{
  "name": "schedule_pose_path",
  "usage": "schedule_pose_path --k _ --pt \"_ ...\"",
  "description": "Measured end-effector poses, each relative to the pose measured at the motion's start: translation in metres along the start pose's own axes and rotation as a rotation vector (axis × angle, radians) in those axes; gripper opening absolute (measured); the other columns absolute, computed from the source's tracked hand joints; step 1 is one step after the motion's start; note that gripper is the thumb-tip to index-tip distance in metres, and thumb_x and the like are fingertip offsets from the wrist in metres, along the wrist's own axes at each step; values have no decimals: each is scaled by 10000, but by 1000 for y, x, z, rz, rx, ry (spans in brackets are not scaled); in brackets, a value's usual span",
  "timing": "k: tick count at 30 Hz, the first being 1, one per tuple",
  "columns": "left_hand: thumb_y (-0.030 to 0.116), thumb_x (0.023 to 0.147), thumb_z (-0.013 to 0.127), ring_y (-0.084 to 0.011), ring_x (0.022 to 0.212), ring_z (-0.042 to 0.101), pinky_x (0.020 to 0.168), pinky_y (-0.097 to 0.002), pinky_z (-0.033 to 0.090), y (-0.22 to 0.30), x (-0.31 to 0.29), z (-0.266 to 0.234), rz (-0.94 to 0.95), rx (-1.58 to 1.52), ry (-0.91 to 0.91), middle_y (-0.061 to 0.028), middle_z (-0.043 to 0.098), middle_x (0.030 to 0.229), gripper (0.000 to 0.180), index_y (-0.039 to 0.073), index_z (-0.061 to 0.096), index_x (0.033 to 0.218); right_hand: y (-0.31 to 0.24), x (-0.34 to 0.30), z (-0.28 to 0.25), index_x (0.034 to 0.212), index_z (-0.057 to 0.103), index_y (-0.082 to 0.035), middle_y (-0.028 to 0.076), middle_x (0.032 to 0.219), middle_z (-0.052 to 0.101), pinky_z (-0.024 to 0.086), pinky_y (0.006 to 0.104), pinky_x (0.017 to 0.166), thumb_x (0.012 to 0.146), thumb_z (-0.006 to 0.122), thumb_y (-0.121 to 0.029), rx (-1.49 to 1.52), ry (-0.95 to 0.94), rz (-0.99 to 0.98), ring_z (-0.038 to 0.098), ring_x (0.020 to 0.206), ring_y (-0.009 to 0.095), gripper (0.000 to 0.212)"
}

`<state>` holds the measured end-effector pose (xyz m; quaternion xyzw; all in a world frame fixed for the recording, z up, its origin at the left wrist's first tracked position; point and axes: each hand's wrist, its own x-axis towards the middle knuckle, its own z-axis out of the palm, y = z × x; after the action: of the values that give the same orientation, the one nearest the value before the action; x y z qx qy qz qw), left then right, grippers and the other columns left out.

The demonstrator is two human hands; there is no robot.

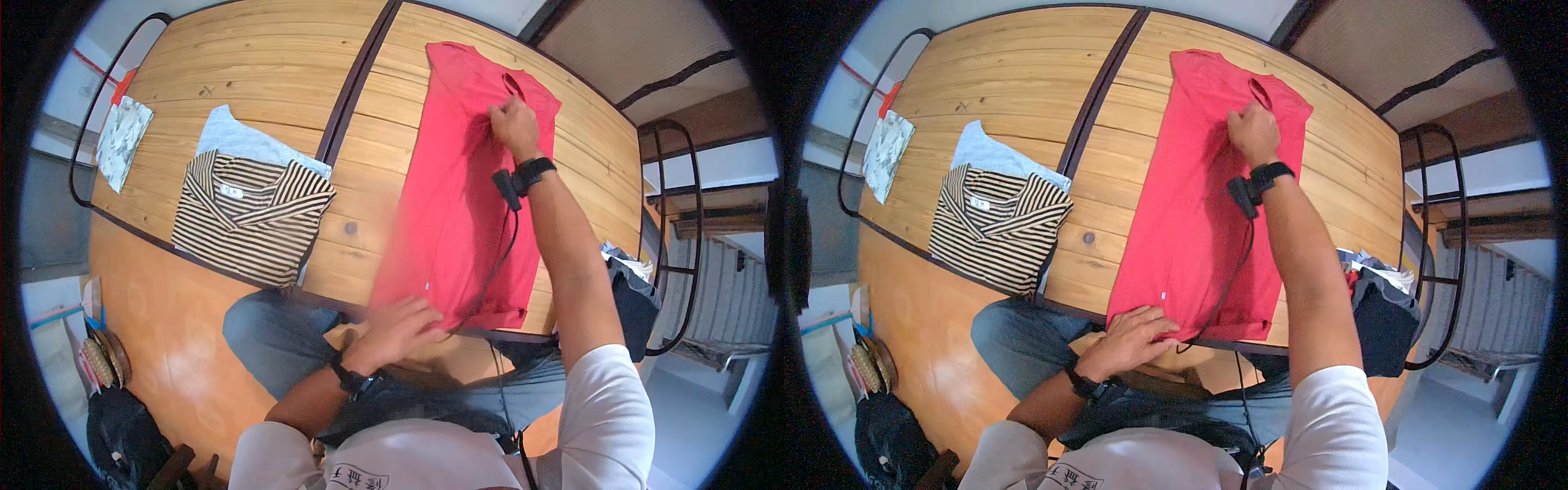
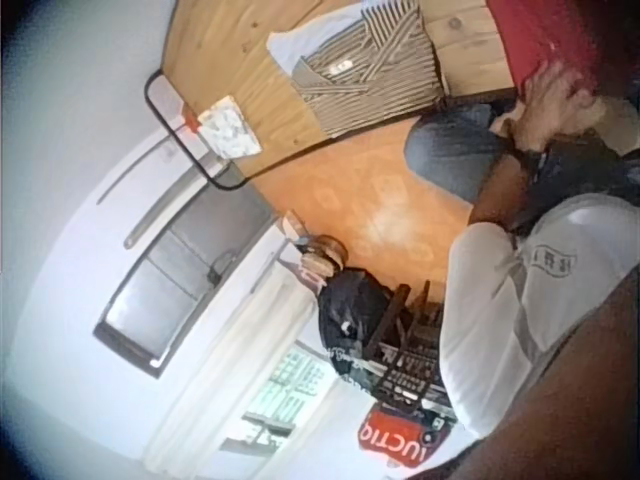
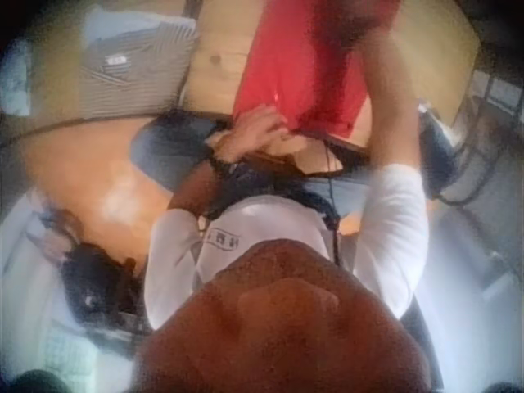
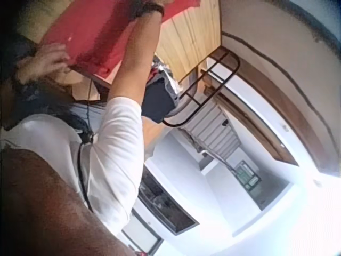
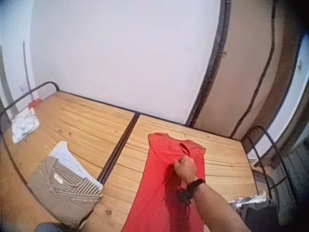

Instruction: The recorder folds a series of t-shirts and small black garments on a wooden bed surface.

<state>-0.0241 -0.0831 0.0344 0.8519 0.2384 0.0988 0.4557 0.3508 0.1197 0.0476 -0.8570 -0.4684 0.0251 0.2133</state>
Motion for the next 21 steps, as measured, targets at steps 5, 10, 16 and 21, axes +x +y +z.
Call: schedule_pose_path --k 5,10,16,21 --pt "338 933 677 -336 1000 641 853 -445 526 -3 6 -4 -52 -140 -89 -114 639 1067 339 76 684 1149 -23 61 -1 990 727 -26 262 1011 718 547 513 867 851 671 -319 -40 -164 -250 689 1000 432 329" --pt "168 914 736 -272 919 669 757 -359 554 -4 13 -18 -237 -253 249 -161 629 1095 288 47 654 1162 -44 121 33 1015 720 -25 242 978 729 548 472 864 852 679 -278 28 -200 -414 698 963 417 303" --pt "130 790 823 -312 767 622 676 -415 500 -28 28 -38 -394 -8 519 -115 625 824 287 40 667 1014 -56 149 78 1068 730 -21 264 1000 721 551 471 876 863 670 -297 -33 -140 -418 699 977 420 349" --pt "156 776 840 -308 752 621 678 -417 497 -32 30 -40 -416 -6 417 -107 626 801 292 45 675 989 -58 173 106 1090 725 3 276 1049 713 552 478 884 897 667 -322 -23 -13 -496 684 1021 430 382"
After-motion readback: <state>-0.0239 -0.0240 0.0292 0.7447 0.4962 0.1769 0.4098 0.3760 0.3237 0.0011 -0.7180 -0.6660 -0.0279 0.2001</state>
